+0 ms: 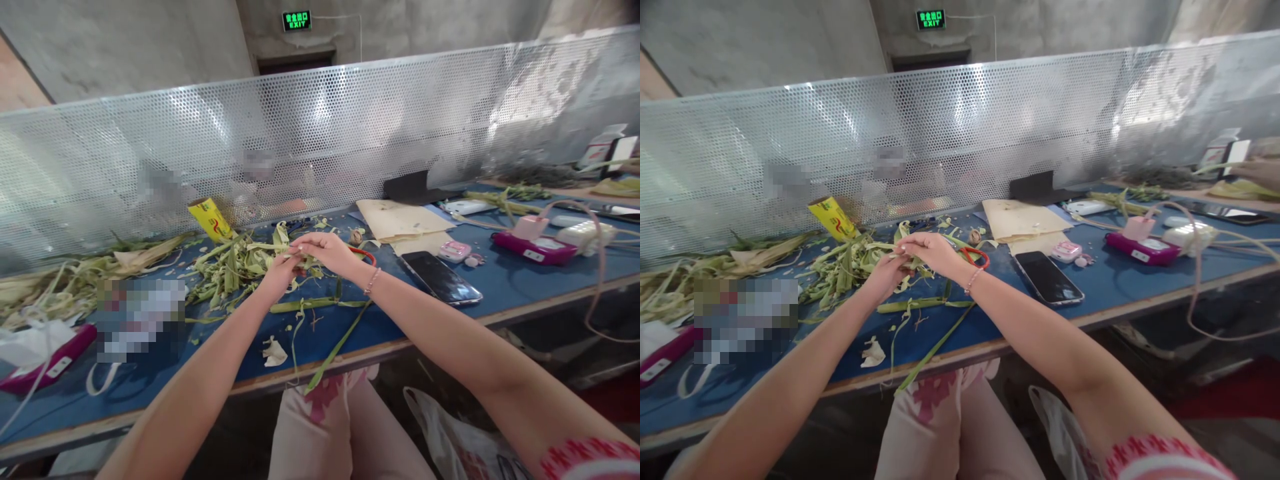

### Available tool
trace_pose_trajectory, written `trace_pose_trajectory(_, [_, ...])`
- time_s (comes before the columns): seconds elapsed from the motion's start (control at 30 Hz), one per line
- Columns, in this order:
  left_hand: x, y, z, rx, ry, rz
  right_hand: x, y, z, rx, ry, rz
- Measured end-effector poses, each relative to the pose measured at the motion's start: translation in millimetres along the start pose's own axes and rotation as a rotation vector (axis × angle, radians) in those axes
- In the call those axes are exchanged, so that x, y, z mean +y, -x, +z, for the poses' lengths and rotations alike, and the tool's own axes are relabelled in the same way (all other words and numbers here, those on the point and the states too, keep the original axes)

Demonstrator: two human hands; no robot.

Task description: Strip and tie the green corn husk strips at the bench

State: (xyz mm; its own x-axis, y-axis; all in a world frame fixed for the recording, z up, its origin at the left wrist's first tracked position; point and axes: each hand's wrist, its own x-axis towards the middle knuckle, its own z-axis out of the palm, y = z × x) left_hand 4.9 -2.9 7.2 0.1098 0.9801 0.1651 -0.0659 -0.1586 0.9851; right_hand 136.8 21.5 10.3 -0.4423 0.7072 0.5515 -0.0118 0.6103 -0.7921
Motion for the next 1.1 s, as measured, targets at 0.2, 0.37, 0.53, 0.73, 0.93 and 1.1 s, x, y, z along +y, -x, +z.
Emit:
trace_pose_trajectory(0.2, [0, 1, 0.5, 0.076, 0.123, -0.024, 0, -1, 1, -0.042, 0.038, -0.010])
trace_pose_trajectory(0.37, [1, 0, -0.1, 0.073, 0.158, -0.026, 6, -2, 4, -0.031, -0.021, 0.006])
trace_pose_trajectory(0.53, [1, 0, -1.6, 0.045, 0.139, -0.033, 10, -2, 3, 0.050, 0.020, 0.042])
trace_pose_trajectory(0.73, [0, -3, -5.9, 0.048, 0.097, -0.006, 2, 1, 1, 0.031, 0.123, 0.089])
trace_pose_trajectory(0.93, [-2, -6, -7.5, 0.041, 0.089, 0.029, 1, -1, 0, 0.026, 0.167, 0.133])
trace_pose_trajectory(1.1, [-2, -6, -9.8, 0.076, 0.088, 0.078, 2, -1, -2, -0.008, 0.233, 0.140])
